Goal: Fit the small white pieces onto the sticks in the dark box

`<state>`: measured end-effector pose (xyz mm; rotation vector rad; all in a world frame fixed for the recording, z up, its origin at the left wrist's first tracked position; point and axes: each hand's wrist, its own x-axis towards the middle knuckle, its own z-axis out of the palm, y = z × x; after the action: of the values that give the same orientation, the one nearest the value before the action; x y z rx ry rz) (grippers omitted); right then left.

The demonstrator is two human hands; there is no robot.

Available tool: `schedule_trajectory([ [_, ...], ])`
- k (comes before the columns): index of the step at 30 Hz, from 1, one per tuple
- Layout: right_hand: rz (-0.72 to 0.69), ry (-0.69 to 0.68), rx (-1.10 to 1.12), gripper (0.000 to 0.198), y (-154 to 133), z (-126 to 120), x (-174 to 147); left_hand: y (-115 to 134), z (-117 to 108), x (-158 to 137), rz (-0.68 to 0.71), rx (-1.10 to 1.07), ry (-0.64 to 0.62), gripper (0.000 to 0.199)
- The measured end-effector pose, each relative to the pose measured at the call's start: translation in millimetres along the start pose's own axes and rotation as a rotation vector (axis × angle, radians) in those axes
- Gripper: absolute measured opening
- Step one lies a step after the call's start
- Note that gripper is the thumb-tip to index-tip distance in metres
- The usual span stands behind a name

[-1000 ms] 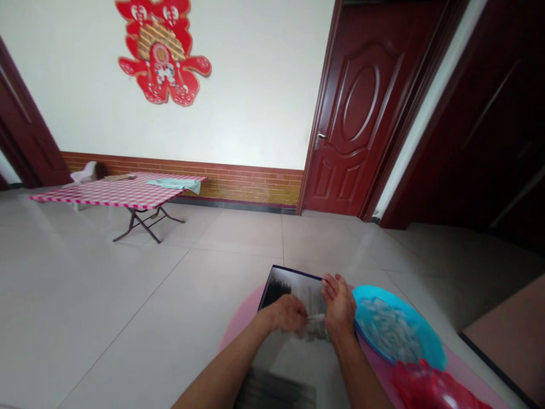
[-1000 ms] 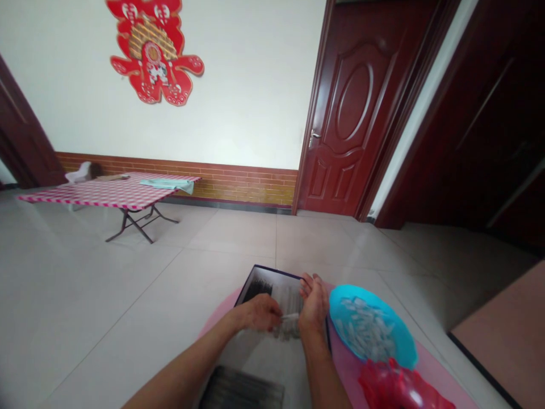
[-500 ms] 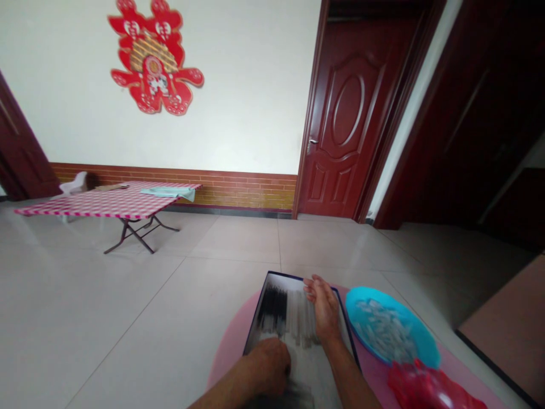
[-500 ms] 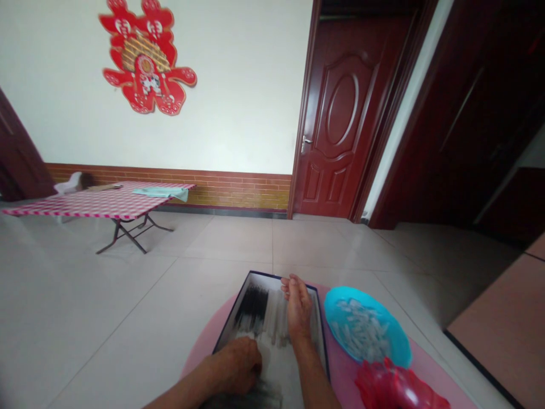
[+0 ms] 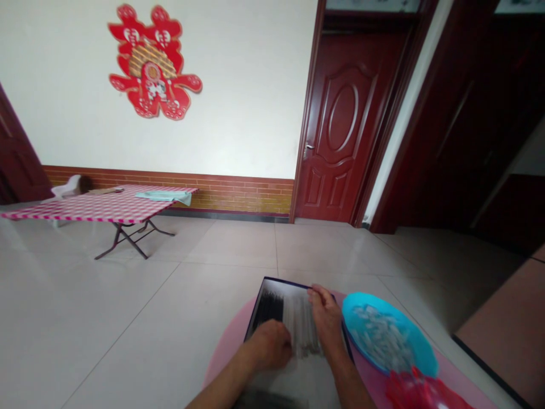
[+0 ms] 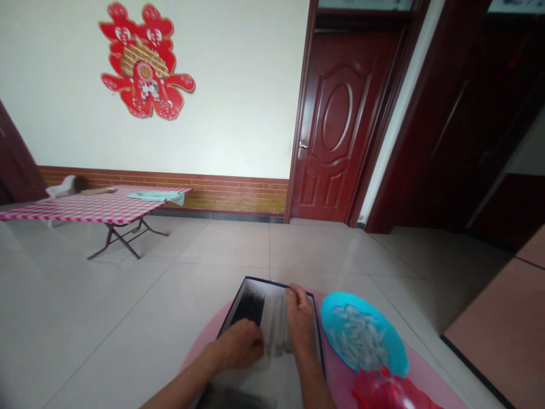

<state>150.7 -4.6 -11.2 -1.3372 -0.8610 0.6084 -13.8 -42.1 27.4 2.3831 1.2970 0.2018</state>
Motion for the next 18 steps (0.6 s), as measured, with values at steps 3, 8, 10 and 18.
schedule_trajectory([
  [3, -0.153, -0.093, -0.139, 0.015, -1, 3, -4, -9, -10, 29, -0.188, -0.112, 0.274, 0.03],
  [8, -0.375, -0.424, -0.345, 0.015, 7, 8, -17, -19, -1, 53, -0.347, -0.186, 0.507, 0.035],
  [10, -0.427, -0.511, -0.494, 0.017, 8, 9, -22, -22, 7, 53, -0.339, -0.207, 0.545, 0.032],
  [18, -0.435, -0.779, -1.075, 0.028, -18, 7, -40, -38, 22, 57, -0.191, -0.266, 0.75, 0.029],
])
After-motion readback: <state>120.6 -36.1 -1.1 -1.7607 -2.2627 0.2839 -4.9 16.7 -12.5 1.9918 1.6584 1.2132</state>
